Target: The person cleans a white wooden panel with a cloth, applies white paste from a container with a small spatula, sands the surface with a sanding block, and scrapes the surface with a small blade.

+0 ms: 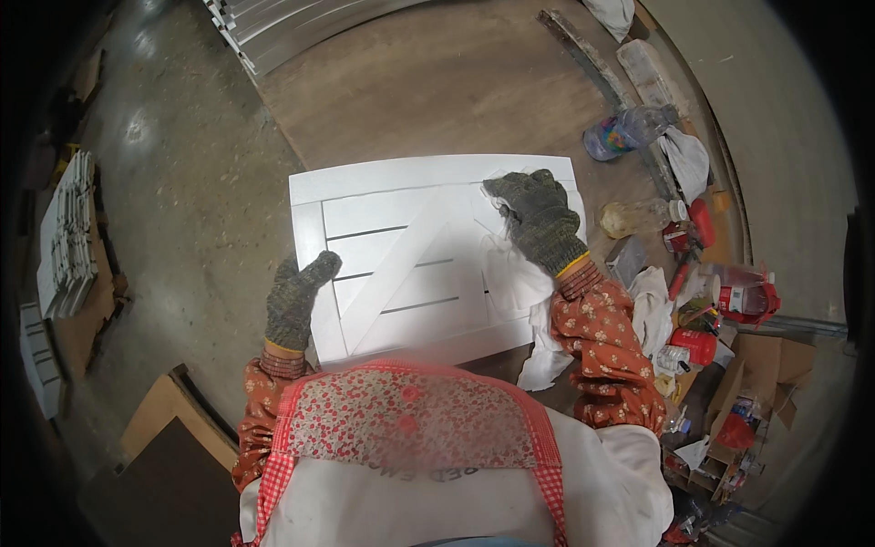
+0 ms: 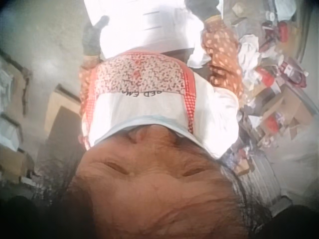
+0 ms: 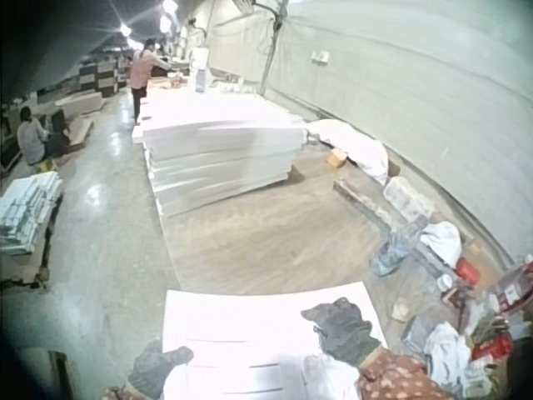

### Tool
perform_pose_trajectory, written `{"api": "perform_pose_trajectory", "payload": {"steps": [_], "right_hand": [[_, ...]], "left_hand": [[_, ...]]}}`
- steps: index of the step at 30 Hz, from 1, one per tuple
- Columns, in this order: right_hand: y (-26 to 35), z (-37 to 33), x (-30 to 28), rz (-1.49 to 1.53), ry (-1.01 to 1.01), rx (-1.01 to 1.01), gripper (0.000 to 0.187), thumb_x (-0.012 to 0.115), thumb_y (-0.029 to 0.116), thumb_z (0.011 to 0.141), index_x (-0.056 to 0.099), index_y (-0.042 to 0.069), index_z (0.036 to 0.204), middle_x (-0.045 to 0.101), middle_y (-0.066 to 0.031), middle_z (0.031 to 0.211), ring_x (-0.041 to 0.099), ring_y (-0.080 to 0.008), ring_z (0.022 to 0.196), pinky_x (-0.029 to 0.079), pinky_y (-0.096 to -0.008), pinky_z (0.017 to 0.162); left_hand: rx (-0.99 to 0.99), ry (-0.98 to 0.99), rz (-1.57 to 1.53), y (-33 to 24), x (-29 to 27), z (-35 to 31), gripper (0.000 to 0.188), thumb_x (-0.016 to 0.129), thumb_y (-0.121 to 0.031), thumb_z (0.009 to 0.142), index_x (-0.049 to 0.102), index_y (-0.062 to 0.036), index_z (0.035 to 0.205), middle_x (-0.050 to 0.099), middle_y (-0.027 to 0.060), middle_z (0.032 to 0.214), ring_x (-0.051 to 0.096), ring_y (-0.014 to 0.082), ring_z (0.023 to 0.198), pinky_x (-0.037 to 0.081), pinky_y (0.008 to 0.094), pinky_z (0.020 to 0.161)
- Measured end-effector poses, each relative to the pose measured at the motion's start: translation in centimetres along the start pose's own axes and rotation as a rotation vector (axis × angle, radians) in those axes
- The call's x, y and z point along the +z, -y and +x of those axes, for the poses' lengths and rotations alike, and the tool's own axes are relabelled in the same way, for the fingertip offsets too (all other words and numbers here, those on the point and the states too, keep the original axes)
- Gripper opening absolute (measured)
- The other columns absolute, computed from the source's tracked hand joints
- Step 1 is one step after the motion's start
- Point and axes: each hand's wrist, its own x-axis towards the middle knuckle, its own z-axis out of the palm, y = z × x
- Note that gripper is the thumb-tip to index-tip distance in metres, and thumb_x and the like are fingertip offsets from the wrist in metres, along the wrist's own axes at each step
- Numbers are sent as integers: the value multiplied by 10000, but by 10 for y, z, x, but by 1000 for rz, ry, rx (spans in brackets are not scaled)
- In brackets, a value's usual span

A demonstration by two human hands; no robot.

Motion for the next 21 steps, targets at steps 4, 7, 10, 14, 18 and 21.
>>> {"api": "perform_pose_trajectory", "payload": {"steps": [4,7,10,14,18,21], "right_hand": [[-1,7,-2,-72,90,-31,310,635,150,737,659,183,1045,631,-60,961,546,-317,909,437,-454,806],[-6,11,-3,-120,157,-48,328,662,181,703,663,191,1031,619,-66,922,540,-319,898,434,-459,778],[-11,11,-11,-118,175,-153,340,675,203,680,667,196,1020,613,-71,917,539,-316,893,432,-454,754],[-19,12,-20,-199,194,-269,190,664,225,701,636,220,888,594,-52,871,560,-279,866,454,-436,687],[-21,12,0,-220,91,-219,252,677,215,669,649,228,919,602,-47,873,561,-288,868,454,-433,705],[-18,15,5,-203,173,-180,344,642,183,688,653,243,1027,605,-61,931,545,-315,894,440,-469,727]], "left_hand": [[37,-39,49,-2,3,-3,221,602,-74,887,605,83,1042,669,165,1038,652,219,959,512,308,866],[57,-5,21,-1,1,-2,221,604,-66,881,608,80,1047,670,164,1033,653,214,958,512,306,864],[17,-33,184,-12,11,-4,211,595,-66,884,614,84,1031,666,165,1049,650,212,968,509,305,880],[136,28,171,6,-9,-2,251,562,-91,911,580,96,1079,650,177,1087,638,236,1004,498,322,919],[97,25,120,10,-10,3,304,526,-113,939,519,100,1156,627,207,1121,622,265,1044,485,357,953],[74,18,62,13,-12,3,339,533,-121,939,488,101,1191,615,224,1133,615,280,1055,480,375,965]]}}
